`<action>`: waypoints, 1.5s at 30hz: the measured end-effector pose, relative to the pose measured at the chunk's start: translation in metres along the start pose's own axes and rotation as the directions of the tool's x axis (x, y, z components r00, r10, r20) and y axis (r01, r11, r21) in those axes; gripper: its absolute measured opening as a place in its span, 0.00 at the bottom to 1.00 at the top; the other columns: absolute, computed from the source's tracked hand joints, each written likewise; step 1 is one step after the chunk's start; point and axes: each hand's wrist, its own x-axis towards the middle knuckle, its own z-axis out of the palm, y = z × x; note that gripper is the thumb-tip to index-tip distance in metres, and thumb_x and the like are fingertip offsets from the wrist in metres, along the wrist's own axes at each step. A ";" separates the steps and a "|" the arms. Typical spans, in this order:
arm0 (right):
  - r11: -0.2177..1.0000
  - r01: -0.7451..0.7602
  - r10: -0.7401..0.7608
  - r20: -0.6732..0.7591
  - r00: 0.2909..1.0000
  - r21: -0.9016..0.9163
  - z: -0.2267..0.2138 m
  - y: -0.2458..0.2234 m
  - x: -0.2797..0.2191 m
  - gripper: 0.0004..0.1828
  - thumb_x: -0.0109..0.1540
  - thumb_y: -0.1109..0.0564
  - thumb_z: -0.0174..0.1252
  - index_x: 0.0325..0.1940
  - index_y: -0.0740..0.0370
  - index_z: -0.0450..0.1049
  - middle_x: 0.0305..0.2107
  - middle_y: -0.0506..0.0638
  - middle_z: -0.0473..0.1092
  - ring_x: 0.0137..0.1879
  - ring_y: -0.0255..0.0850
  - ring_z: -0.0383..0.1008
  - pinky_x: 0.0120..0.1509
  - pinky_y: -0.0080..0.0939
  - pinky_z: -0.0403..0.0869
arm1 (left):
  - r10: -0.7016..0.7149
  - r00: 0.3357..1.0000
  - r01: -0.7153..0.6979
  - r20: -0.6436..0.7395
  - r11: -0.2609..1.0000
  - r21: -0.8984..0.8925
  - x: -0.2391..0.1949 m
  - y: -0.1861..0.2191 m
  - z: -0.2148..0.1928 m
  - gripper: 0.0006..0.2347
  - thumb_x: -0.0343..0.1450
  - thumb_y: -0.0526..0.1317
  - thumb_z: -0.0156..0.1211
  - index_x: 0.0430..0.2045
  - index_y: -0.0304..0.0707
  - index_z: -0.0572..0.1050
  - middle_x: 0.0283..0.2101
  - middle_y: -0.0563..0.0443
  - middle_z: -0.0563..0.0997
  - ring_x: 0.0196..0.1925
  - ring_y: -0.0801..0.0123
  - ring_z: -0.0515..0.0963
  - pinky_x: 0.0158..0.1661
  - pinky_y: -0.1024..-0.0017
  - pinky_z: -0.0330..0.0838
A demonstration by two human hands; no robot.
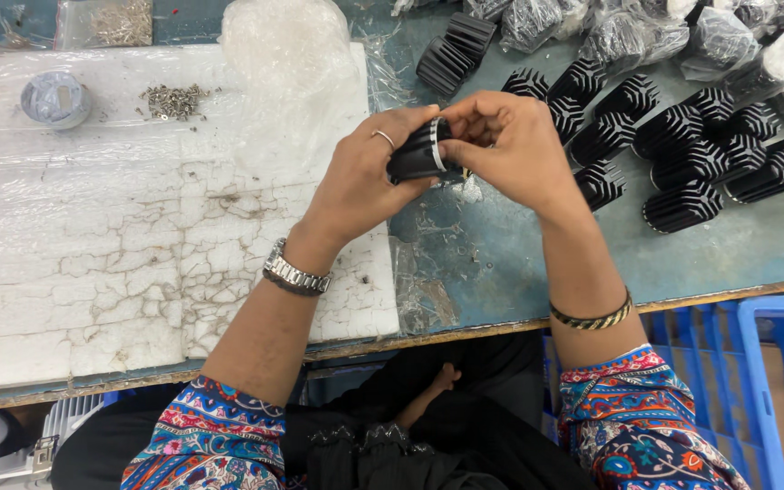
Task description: The person applies liquid from a white bottle into black finned heat sinks, then presses silver metal cups into the center of the components one at a time by hand.
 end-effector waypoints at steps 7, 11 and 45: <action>0.992 0.026 -0.036 -0.075 0.997 -0.121 0.006 -0.001 -0.001 0.12 0.58 0.70 0.64 0.46 0.68 0.79 0.34 0.49 0.80 0.39 0.30 0.81 0.44 0.29 0.79 | 0.054 0.999 -0.052 -0.009 0.989 0.136 -0.002 0.002 0.005 0.31 0.61 0.33 0.76 0.61 0.39 0.71 0.56 0.43 0.77 0.59 0.53 0.77 0.59 0.63 0.75; 0.980 0.077 -0.093 -0.081 0.992 -0.185 0.008 -0.002 -0.003 0.15 0.59 0.69 0.63 0.50 0.67 0.79 0.37 0.51 0.81 0.42 0.32 0.83 0.48 0.30 0.80 | 0.031 1.000 -0.031 0.002 0.989 0.147 -0.002 0.002 0.006 0.30 0.61 0.32 0.76 0.60 0.38 0.71 0.56 0.41 0.76 0.57 0.51 0.77 0.57 0.63 0.76; 0.993 0.098 -0.100 -0.014 0.995 -0.068 -0.001 0.000 -0.003 0.12 0.62 0.66 0.63 0.51 0.69 0.79 0.36 0.53 0.81 0.41 0.34 0.82 0.46 0.32 0.80 | 0.021 0.998 -0.015 -0.064 0.996 0.086 -0.001 -0.004 -0.003 0.25 0.61 0.33 0.77 0.51 0.35 0.73 0.46 0.46 0.75 0.51 0.57 0.77 0.51 0.65 0.76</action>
